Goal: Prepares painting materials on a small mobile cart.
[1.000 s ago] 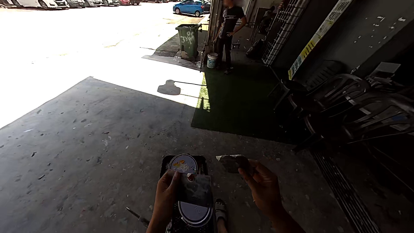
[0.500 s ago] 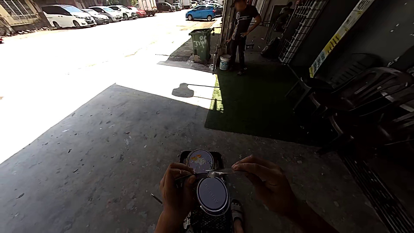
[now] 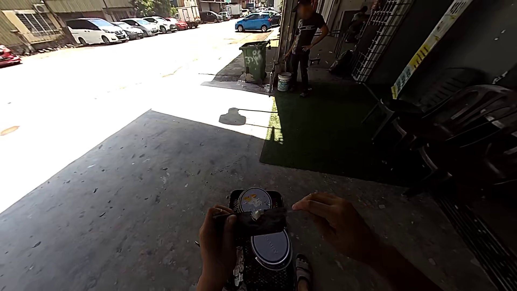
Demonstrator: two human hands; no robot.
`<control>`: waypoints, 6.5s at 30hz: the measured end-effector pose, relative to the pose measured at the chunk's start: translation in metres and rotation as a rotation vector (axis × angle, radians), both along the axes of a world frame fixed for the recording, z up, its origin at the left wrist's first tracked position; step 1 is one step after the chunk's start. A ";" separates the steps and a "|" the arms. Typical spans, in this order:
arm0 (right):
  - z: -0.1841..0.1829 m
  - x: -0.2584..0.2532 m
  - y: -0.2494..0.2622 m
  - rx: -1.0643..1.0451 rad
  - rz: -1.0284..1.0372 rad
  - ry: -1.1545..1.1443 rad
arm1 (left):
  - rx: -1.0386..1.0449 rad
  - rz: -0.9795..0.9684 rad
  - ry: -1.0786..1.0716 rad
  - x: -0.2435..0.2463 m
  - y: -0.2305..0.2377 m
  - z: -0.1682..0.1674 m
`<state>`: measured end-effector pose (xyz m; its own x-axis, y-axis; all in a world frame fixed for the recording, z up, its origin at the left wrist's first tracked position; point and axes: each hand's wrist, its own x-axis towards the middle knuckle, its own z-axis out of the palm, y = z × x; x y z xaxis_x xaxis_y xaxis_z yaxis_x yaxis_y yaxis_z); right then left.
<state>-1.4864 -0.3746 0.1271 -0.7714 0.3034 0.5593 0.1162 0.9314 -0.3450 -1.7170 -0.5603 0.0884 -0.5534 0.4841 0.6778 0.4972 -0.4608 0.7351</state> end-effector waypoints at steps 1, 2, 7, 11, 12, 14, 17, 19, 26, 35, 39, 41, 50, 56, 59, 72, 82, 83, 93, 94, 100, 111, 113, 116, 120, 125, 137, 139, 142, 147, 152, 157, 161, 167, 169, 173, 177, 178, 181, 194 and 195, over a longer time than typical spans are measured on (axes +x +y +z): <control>-0.001 0.001 0.002 -0.044 -0.027 0.009 | 0.007 0.000 -0.020 -0.001 -0.001 0.001; 0.000 0.001 0.002 -0.178 -0.023 0.059 | 0.009 0.002 -0.034 -0.003 -0.001 0.001; 0.016 0.011 -0.004 -1.426 0.421 0.106 | -0.025 -0.104 -0.089 -0.011 -0.009 -0.003; 0.005 0.006 -0.011 -1.787 0.816 -0.175 | -0.070 -0.167 0.009 -0.010 -0.006 -0.001; 0.004 0.005 -0.013 -1.805 0.821 -0.192 | -0.084 -0.154 0.048 -0.009 -0.005 0.000; 0.001 0.003 -0.015 -1.797 0.765 -0.198 | -0.106 -0.120 0.119 -0.005 -0.005 0.002; 0.002 0.000 -0.018 -1.707 0.601 -0.202 | -0.143 -0.050 0.212 0.001 -0.006 0.003; 0.004 -0.002 -0.020 -1.626 0.480 -0.223 | -0.156 -0.015 0.280 0.005 -0.006 0.003; -0.002 -0.021 -0.024 -1.406 -0.021 -0.137 | -0.056 -0.031 0.379 0.020 -0.011 -0.003; -0.042 -0.033 -0.060 -0.940 -0.117 0.622 | -0.010 0.057 -0.436 0.046 -0.026 -0.020; -0.061 -0.051 -0.081 -0.959 -0.033 0.538 | -0.138 0.021 -0.190 0.059 -0.024 -0.013; -0.058 -0.054 -0.087 -1.011 0.016 0.514 | -0.346 0.036 0.034 0.060 -0.029 -0.011; -0.054 -0.015 -0.050 -0.884 0.212 0.357 | -0.409 -0.044 -0.078 0.027 -0.036 -0.038; -0.061 -0.002 0.007 -0.392 0.124 -0.262 | -0.335 0.091 -0.116 0.023 -0.045 -0.054; -0.094 -0.021 0.030 -0.562 -0.195 -0.245 | -0.253 0.163 -0.458 0.020 -0.056 -0.065; -0.212 -0.112 0.072 0.084 -0.228 -0.554 | -0.236 0.414 -0.851 0.027 -0.118 -0.087; -0.216 -0.129 0.072 0.150 -0.210 -0.599 | -0.228 0.468 -0.876 0.020 -0.132 -0.091; -0.217 -0.130 0.072 0.153 -0.208 -0.599 | -0.227 0.466 -0.878 0.019 -0.132 -0.091; -0.207 -0.130 0.072 0.121 -0.240 -0.651 | -0.216 0.469 -0.876 0.019 -0.134 -0.089; -0.202 -0.128 0.071 0.101 -0.251 -0.612 | -0.217 0.472 -0.876 0.020 -0.133 -0.089; -0.160 -0.101 0.051 -0.261 -0.228 -0.110 | -0.213 0.412 -0.877 0.019 -0.115 -0.079; -0.132 -0.080 0.030 -0.177 -0.209 -0.156 | -0.187 0.217 -0.732 0.016 -0.069 -0.066; -0.155 -0.087 0.043 -0.152 -0.269 -0.354 | -0.200 0.211 -0.726 0.020 -0.069 -0.070; -0.181 -0.103 0.055 -0.156 -0.329 -0.589 | -0.213 0.220 -0.734 0.025 -0.075 -0.075; -0.198 -0.120 0.059 -0.082 -0.316 -0.644 | -0.230 0.291 -0.764 0.030 -0.092 -0.081; -0.201 -0.133 0.061 -0.037 -0.300 -0.686 | -0.253 0.405 -0.827 0.030 -0.117 -0.089; -0.188 -0.132 0.063 -0.119 -0.265 -0.607 | -0.238 0.434 -0.865 0.019 -0.120 -0.089; -0.175 -0.120 0.053 -0.228 -0.222 -0.410 | -0.239 0.418 -0.867 0.017 -0.117 -0.088; -0.149 -0.099 0.031 -0.353 -0.126 -0.105 | -0.218 0.384 -0.870 0.015 -0.107 -0.089; -0.112 -0.078 0.008 -0.629 -0.059 0.071 | -0.198 0.303 -0.841 0.011 -0.085 -0.087; -0.078 -0.065 -0.032 -0.578 0.132 0.094 | -0.220 0.139 -0.896 0.014 -0.056 -0.081; -0.070 -0.067 -0.061 -0.188 0.033 0.075 | -0.172 0.108 -0.857 0.027 -0.042 -0.067; -0.070 -0.068 -0.087 0.012 0.022 0.048 | -0.145 0.147 -0.704 0.040 -0.039 -0.057; -0.063 -0.065 -0.091 0.001 0.011 0.152 | -0.111 0.256 -0.525 0.046 -0.041 -0.041; -0.063 -0.063 -0.101 -0.005 0.059 0.129 | -0.113 0.277 -0.484 0.051 -0.042 -0.035; -0.053 -0.065 -0.098 -0.037 0.013 0.224 | -0.116 0.301 -0.440 0.050 -0.044 -0.027; -0.052 -0.062 -0.114 -0.048 0.060 0.188 | -0.091 0.289 -0.396 0.056 -0.044 -0.022; -0.049 -0.061 -0.113 -0.052 0.051 0.210 | -0.090 0.298 -0.392 0.054 -0.045 -0.020; -0.046 -0.064 -0.107 -0.066 -0.021 0.278 | -0.085 0.304 -0.384 0.057 -0.046 -0.015; -0.020 -0.040 -0.085 0.039 0.011 0.337 | -0.135 0.188 -0.234 0.030 -0.060 -0.007; -0.014 -0.038 -0.077 -0.023 0.030 0.375 | -0.139 0.145 -0.192 0.022 -0.062 -0.008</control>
